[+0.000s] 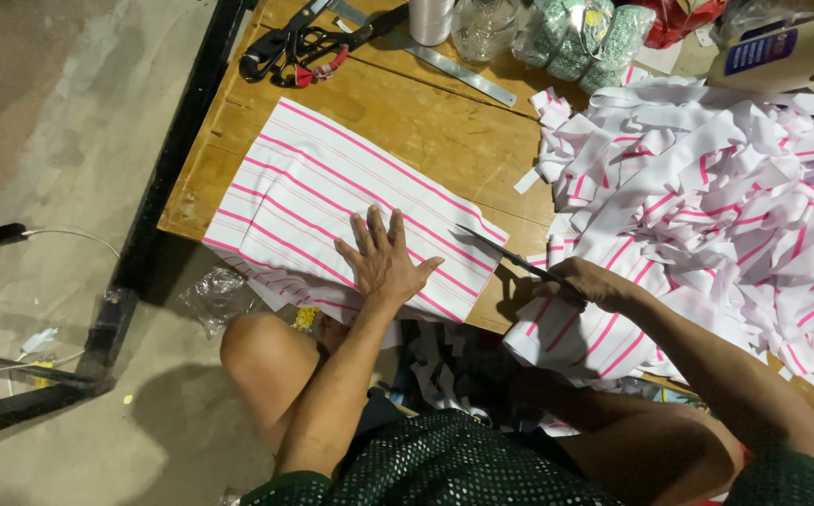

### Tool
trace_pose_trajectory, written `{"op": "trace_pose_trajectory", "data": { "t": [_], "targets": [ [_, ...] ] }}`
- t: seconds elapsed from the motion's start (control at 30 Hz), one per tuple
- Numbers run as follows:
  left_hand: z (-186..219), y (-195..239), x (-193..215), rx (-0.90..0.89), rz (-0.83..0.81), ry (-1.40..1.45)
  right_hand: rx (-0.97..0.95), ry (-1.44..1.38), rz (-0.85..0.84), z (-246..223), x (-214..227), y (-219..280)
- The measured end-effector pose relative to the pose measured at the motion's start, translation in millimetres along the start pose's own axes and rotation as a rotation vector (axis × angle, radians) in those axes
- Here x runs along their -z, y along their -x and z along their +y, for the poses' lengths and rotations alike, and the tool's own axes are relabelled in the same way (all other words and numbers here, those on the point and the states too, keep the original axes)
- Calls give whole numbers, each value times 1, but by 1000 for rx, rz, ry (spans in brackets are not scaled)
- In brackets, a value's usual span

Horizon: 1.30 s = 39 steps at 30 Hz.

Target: Cutting strips of striped fabric using scissors on a wooden table

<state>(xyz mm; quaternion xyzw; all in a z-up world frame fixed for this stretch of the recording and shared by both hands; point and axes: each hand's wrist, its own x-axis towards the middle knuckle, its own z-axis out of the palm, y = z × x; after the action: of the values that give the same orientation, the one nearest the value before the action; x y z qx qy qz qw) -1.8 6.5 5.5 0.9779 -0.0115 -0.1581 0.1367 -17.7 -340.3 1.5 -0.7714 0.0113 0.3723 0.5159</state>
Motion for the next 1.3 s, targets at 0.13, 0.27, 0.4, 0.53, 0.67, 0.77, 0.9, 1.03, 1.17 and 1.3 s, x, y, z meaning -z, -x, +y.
{"op": "trace_pose_trajectory", "data": {
  "t": [0.13,0.27,0.4,0.53,0.67,0.77,0.9,1.03,1.17,1.3],
  "targets": [
    [0,-1,-2,6,0,9,32,40,0,10,4,-4],
    [-1,-2,-2,0,-5,-3,41,67,-46,-30,-2,3],
    [-1,-2,-3,1,-16,-2,66,-3,-79,-39,-9,-9],
    [-1,-2,-2,0,-20,-1,108,6,-52,8,-3,-32],
    [-1,1,1,10,-25,-12,127,29,-83,28,6,-43],
    [1,1,4,6,-30,-17,95,-8,-84,-3,-3,-40],
    [1,3,8,-2,-29,-16,94,-53,-84,-20,-15,-50],
    [0,-1,4,3,-46,-5,124,135,-54,-18,-13,-45],
    [0,2,7,-8,-44,-12,75,209,-81,6,-3,-65],
    [2,5,14,-8,-41,-12,50,174,-96,-30,-12,-71]
  ]
}}
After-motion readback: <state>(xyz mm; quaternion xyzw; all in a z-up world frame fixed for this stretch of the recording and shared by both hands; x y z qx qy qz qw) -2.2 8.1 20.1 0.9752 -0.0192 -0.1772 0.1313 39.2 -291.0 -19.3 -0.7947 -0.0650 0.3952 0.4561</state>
